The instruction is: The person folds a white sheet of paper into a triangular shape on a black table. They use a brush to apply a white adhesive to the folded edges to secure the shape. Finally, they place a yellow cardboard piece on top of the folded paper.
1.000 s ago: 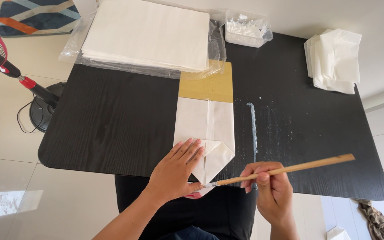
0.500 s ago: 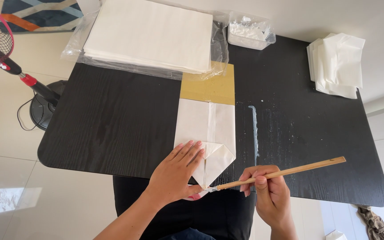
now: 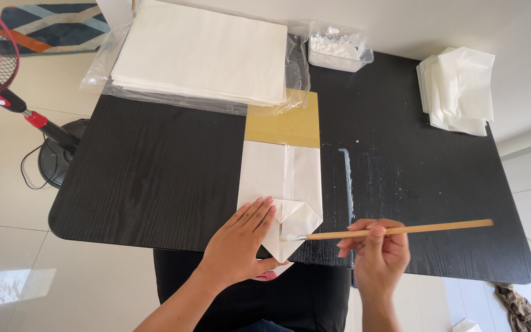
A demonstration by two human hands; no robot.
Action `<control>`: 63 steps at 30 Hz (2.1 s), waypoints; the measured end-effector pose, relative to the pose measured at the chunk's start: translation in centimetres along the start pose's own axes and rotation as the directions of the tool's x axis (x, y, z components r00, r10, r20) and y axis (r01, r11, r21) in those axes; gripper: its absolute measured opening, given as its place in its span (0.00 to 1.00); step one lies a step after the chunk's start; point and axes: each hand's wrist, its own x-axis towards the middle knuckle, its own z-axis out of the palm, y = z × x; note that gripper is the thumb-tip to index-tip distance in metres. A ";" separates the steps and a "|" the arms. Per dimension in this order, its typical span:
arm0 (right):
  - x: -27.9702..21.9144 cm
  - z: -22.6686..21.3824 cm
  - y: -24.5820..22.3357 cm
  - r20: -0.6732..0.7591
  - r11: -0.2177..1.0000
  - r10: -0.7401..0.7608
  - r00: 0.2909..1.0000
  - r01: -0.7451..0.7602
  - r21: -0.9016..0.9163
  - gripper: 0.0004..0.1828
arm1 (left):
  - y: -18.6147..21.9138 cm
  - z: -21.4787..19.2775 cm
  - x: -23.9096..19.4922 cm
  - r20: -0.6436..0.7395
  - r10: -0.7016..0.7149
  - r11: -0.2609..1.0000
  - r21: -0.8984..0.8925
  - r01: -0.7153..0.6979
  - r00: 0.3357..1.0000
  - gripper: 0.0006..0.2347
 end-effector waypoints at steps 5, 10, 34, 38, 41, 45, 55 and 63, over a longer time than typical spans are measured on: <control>-0.3 2.0 1.0 0.000 0.997 0.077 0.997 -0.077 0.015 0.11 | 0.0 -0.5 -0.4 -0.090 -0.110 0.991 -0.081 0.103 0.990 0.41; -0.3 3.3 0.6 0.012 0.993 0.118 0.993 -0.117 -0.022 0.14 | -0.6 0.5 -0.8 -0.011 -0.160 0.986 -0.051 0.159 0.987 0.43; 0.4 1.8 0.0 0.056 0.996 0.000 0.998 0.005 -0.090 0.11 | -0.6 0.2 -0.8 -0.018 -0.150 0.988 -0.043 0.150 0.988 0.42; 0.5 4.4 0.3 0.111 0.997 0.047 0.993 -0.040 -0.067 0.13 | -0.5 0.1 -0.7 -0.008 -0.159 0.987 -0.041 0.158 0.987 0.42; 0.6 4.7 0.1 0.099 0.988 0.074 0.992 -0.060 -0.140 0.15 | -0.4 -0.3 -0.7 -0.013 -0.161 0.986 -0.054 0.160 0.987 0.41; 0.5 2.9 0.7 0.056 0.987 0.074 0.996 -0.065 -0.147 0.16 | -0.5 -0.2 -0.7 -0.025 -0.148 0.988 -0.058 0.146 0.989 0.41; 0.7 -1.0 -0.9 -0.043 0.949 0.033 0.999 -0.045 -0.311 0.15 | -0.5 -0.2 -0.7 -0.055 -0.134 0.991 -0.032 0.133 0.989 0.41; 0.2 1.2 1.1 0.089 0.997 -0.070 0.994 0.072 -0.018 0.09 | -0.4 -0.3 -0.7 -0.049 -0.143 0.989 -0.030 0.142 0.988 0.41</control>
